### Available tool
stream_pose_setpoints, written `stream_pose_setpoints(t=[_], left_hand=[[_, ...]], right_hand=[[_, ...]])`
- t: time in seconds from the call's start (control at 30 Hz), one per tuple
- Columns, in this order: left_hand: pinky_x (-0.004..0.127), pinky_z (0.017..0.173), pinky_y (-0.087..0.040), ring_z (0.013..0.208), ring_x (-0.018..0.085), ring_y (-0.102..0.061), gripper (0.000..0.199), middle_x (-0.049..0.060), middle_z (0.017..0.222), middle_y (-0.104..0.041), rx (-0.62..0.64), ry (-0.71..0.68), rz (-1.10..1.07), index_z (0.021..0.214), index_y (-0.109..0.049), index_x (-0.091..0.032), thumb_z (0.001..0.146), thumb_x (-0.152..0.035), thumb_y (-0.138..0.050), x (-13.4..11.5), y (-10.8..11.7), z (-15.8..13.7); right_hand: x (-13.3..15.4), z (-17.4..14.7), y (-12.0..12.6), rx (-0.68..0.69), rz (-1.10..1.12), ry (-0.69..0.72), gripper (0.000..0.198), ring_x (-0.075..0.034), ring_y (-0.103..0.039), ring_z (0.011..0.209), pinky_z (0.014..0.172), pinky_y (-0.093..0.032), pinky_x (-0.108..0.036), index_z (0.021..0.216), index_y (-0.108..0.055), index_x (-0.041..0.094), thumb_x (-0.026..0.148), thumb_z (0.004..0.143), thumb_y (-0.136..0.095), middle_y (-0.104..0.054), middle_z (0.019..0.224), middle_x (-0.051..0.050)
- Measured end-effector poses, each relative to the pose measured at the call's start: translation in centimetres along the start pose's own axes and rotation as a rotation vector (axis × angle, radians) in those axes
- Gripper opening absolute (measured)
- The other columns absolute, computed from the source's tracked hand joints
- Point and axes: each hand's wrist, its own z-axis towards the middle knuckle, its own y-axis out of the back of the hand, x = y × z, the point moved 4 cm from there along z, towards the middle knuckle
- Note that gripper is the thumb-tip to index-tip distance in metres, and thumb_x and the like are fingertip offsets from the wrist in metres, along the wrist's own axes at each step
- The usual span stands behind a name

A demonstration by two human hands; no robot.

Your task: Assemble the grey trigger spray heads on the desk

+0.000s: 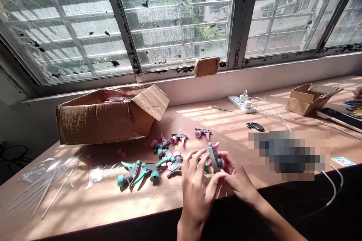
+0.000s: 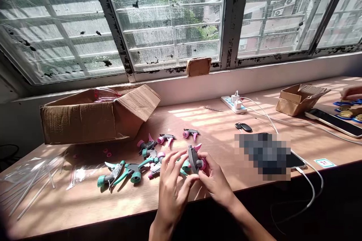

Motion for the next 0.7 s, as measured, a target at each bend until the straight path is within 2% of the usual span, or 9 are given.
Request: stream_pose_setpoints(t=[0.07,0.17,0.27,0.37,0.43,0.5,0.6,0.7], left_hand=[[0.057,0.111,-0.039,0.135,0.036,-0.044,0.053,0.013,0.140,-0.058,-0.014,0.081,-0.006,0.139,-0.055,-0.027,0.090,-0.034,-0.074,-0.3,-0.6,-0.6],[0.054,0.110,-0.041,0.131,0.033,-0.050,0.036,0.013,0.133,-0.061,-0.119,0.159,-0.104,0.131,-0.060,-0.026,0.096,-0.024,-0.065,-0.6,-1.3,-1.3],[0.047,0.108,-0.044,0.124,0.028,-0.057,0.026,0.011,0.129,-0.063,-0.161,0.219,-0.345,0.125,-0.062,-0.026,0.100,-0.021,-0.057,-0.5,-1.4,-1.8],[0.034,0.087,-0.055,0.097,0.022,-0.068,0.022,0.009,0.113,-0.069,-0.085,0.409,-0.634,0.120,-0.063,-0.023,0.100,-0.032,-0.058,0.1,-1.2,-2.2],[0.026,0.068,-0.054,0.078,0.018,-0.066,0.024,0.006,0.096,-0.071,0.007,0.516,-0.713,0.113,-0.066,-0.021,0.097,-0.039,-0.063,0.4,-0.9,-2.4],[0.024,0.062,-0.050,0.075,0.018,-0.063,0.027,0.005,0.090,-0.070,0.084,0.544,-0.695,0.107,-0.069,-0.020,0.093,-0.044,-0.065,0.7,-0.3,-2.4],[0.028,0.071,-0.050,0.083,0.022,-0.063,0.030,0.006,0.092,-0.070,0.148,0.522,-0.635,0.104,-0.072,-0.019,0.094,-0.046,-0.063,0.9,0.5,-2.1],[0.033,0.088,-0.049,0.098,0.025,-0.061,0.030,0.007,0.103,-0.070,0.150,0.551,-0.600,0.108,-0.070,-0.019,0.096,-0.044,-0.058,1.2,1.1,-1.8]], right_hand=[[0.0,-0.2,0.0,-0.002,-0.084,0.064,0.029,-0.019,-0.064,0.085,0.082,-0.055,-0.030,0.107,-0.059,0.023,0.041,0.087,-0.071,-0.066,0.098,-0.004],[-0.2,-0.5,0.0,-0.018,-0.132,0.114,0.029,-0.021,-0.065,0.092,0.086,-0.055,-0.030,0.106,-0.060,0.024,0.045,0.089,-0.071,-0.067,0.104,-0.006],[-0.3,-0.5,0.0,-0.064,-0.067,0.106,0.036,-0.021,-0.066,0.096,0.089,-0.055,-0.031,0.114,-0.058,0.026,0.045,0.088,-0.074,-0.068,0.107,-0.005],[-0.1,-0.3,0.7,-0.150,0.002,0.106,0.036,-0.020,-0.066,0.095,0.085,-0.056,-0.028,0.109,-0.061,0.026,0.045,0.084,-0.079,-0.068,0.103,-0.005],[0.0,-0.3,1.4,-0.180,0.018,0.097,0.035,-0.020,-0.067,0.094,0.083,-0.056,-0.027,0.107,-0.065,0.025,0.047,0.084,-0.079,-0.069,0.101,-0.005],[-0.1,-0.3,2.0,-0.155,0.011,0.062,0.035,-0.022,-0.067,0.100,0.089,-0.054,-0.029,0.113,-0.068,0.025,0.049,0.087,-0.075,-0.070,0.106,-0.006],[-0.1,-0.4,2.7,-0.094,-0.046,0.002,0.035,-0.022,-0.066,0.103,0.094,-0.051,-0.032,0.122,-0.070,0.028,0.050,0.096,-0.064,-0.069,0.110,-0.005],[0.3,-0.6,2.5,-0.020,-0.094,-0.010,0.033,-0.019,-0.064,0.094,0.087,-0.052,-0.029,0.122,-0.070,0.029,0.049,0.099,-0.059,-0.068,0.102,-0.003]])
